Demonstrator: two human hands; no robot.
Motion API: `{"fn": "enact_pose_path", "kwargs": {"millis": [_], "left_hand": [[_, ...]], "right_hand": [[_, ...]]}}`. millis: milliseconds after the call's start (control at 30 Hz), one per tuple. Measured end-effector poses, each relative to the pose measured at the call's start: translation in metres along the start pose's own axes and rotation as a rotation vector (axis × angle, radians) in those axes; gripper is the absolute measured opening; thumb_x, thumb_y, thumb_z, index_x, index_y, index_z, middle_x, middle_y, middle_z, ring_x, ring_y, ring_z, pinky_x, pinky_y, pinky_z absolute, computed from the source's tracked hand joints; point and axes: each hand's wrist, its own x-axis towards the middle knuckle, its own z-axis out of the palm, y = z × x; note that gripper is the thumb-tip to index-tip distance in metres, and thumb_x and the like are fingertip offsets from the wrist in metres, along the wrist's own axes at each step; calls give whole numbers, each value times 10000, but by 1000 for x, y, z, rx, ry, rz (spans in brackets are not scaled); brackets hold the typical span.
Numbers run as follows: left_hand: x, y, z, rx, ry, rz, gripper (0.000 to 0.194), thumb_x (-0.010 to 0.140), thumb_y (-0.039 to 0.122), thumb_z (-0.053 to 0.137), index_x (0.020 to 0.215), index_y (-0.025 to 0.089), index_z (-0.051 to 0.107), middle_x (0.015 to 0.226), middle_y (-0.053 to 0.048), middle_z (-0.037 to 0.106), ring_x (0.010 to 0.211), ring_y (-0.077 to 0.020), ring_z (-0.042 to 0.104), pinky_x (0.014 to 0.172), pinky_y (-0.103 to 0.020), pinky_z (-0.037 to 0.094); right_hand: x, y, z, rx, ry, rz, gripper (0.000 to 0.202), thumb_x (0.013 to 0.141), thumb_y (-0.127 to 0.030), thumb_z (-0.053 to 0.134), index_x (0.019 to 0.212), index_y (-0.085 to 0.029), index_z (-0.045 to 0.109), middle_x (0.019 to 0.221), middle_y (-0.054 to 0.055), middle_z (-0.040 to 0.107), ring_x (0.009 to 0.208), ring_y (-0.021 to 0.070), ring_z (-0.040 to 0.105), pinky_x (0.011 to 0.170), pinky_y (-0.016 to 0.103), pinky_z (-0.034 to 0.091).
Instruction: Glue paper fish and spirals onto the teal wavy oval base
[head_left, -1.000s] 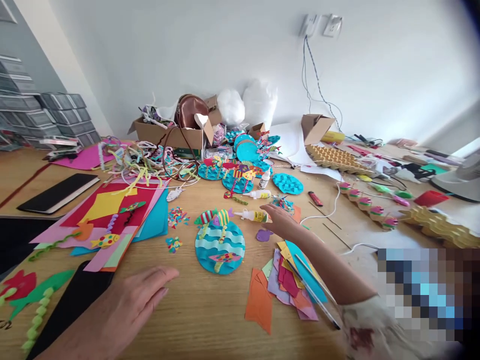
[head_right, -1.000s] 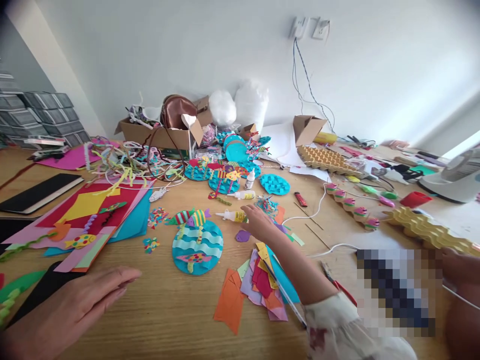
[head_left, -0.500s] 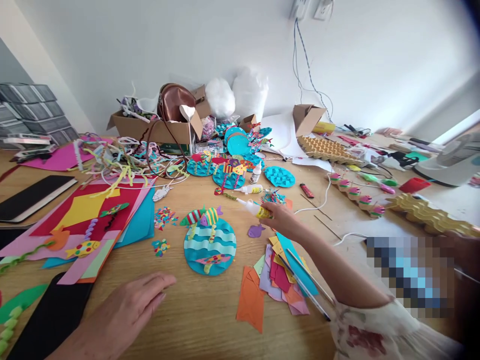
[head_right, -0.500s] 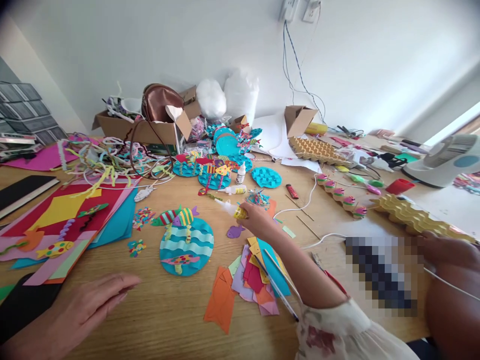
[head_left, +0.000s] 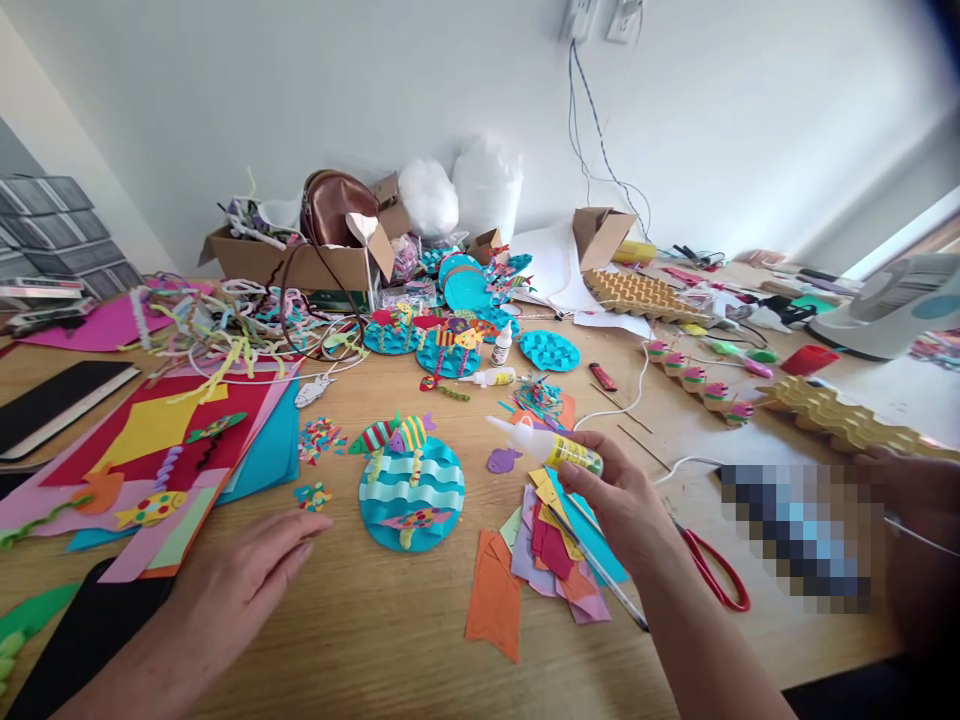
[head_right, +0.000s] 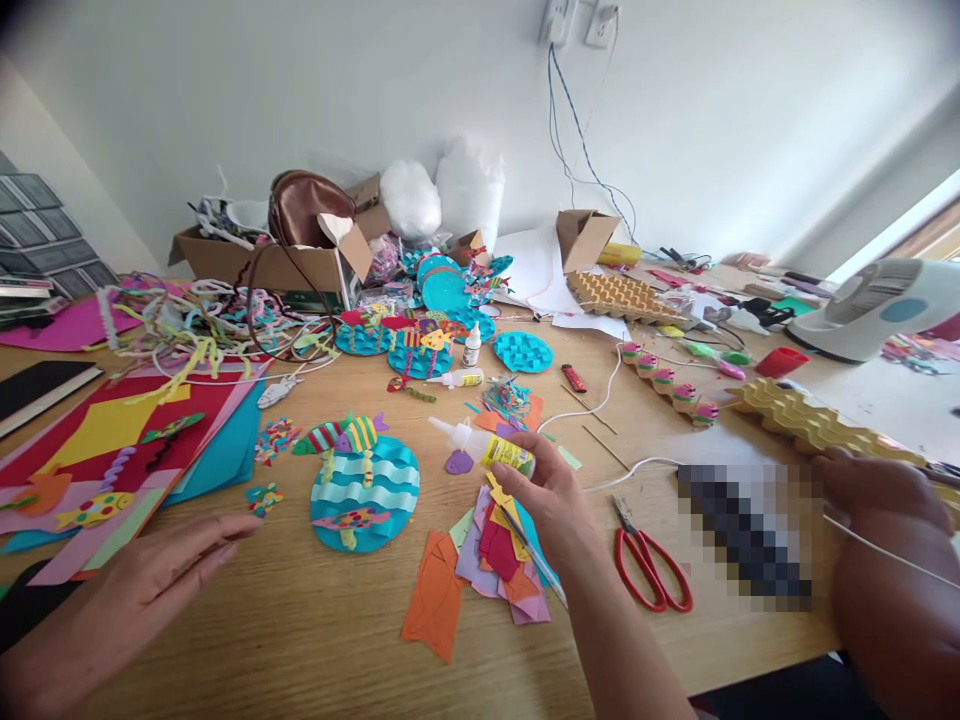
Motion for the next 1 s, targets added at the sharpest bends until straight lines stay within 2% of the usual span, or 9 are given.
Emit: {"fn": "enact_pose_path", "kwargs": {"millis": [67, 200, 333, 433, 633, 833, 1000], "left_hand": [[-3, 5, 7, 1, -34, 8, 343, 880, 391, 368, 886, 255, 683, 874, 5, 725, 810, -159, 686, 749, -211, 539], [-11, 15, 33, -2, -96, 61, 312, 867, 289, 382, 928, 247, 685, 917, -18, 716, 856, -164, 673, 784, -218, 533], [-16, 16, 55, 0, -121, 101, 323, 824, 177, 417, 1042, 245, 646, 1071, -25, 670, 972, -174, 633, 871, -264, 503], [-20, 13, 64, 46, -104, 129, 353, 808, 138, 423, 1082, 234, 624, 1130, -30, 644, 1018, -175, 612, 891, -282, 491], [-27, 14, 76, 113, -25, 196, 357, 818, 118, 415, 1115, 198, 597, 1149, -49, 632, 1051, -183, 594, 895, -289, 488], [-34, 14, 84, 111, -12, 175, 394, 825, 110, 406, 1163, 231, 566, 1185, -23, 610, 1094, -171, 559, 945, -278, 458], [-39, 13, 92, 96, 40, 188, 407, 845, 123, 405, 1213, 239, 534, 1209, -17, 594, 1115, -171, 536, 941, -279, 466]], "right_hand": [[0, 5, 4, 103, 29, 9, 396, 611, -405, 715, 904, -202, 542, 721, -3, 607, 608, 132, 546, 555, 251, 431], [2, 11, 16, 223, 54, 22, 401, 531, -383, 758, 826, -200, 557, 721, 7, 620, 627, 149, 562, 574, 270, 445], [3, 14, 28, 280, 68, -5, 401, 544, -384, 756, 848, -200, 571, 777, 25, 637, 705, 178, 596, 635, 297, 469], [4, 15, 36, 199, 67, -73, 359, 595, -405, 731, 836, -201, 559, 761, 9, 620, 705, 165, 585, 633, 284, 470], [4, 15, 53, -74, -35, -192, 311, 671, -401, 687, 889, -204, 586, 828, 19, 631, 751, 166, 584, 677, 294, 472], [8, 14, 66, -229, -67, -221, 238, 685, -357, 670, 843, -204, 580, 803, 9, 637, 745, 166, 582, 687, 292, 464], [10, 15, 68, -405, -68, -247, 250, 707, -385, 643, 846, -189, 576, 776, 10, 627, 733, 162, 560, 679, 280, 435]]}}
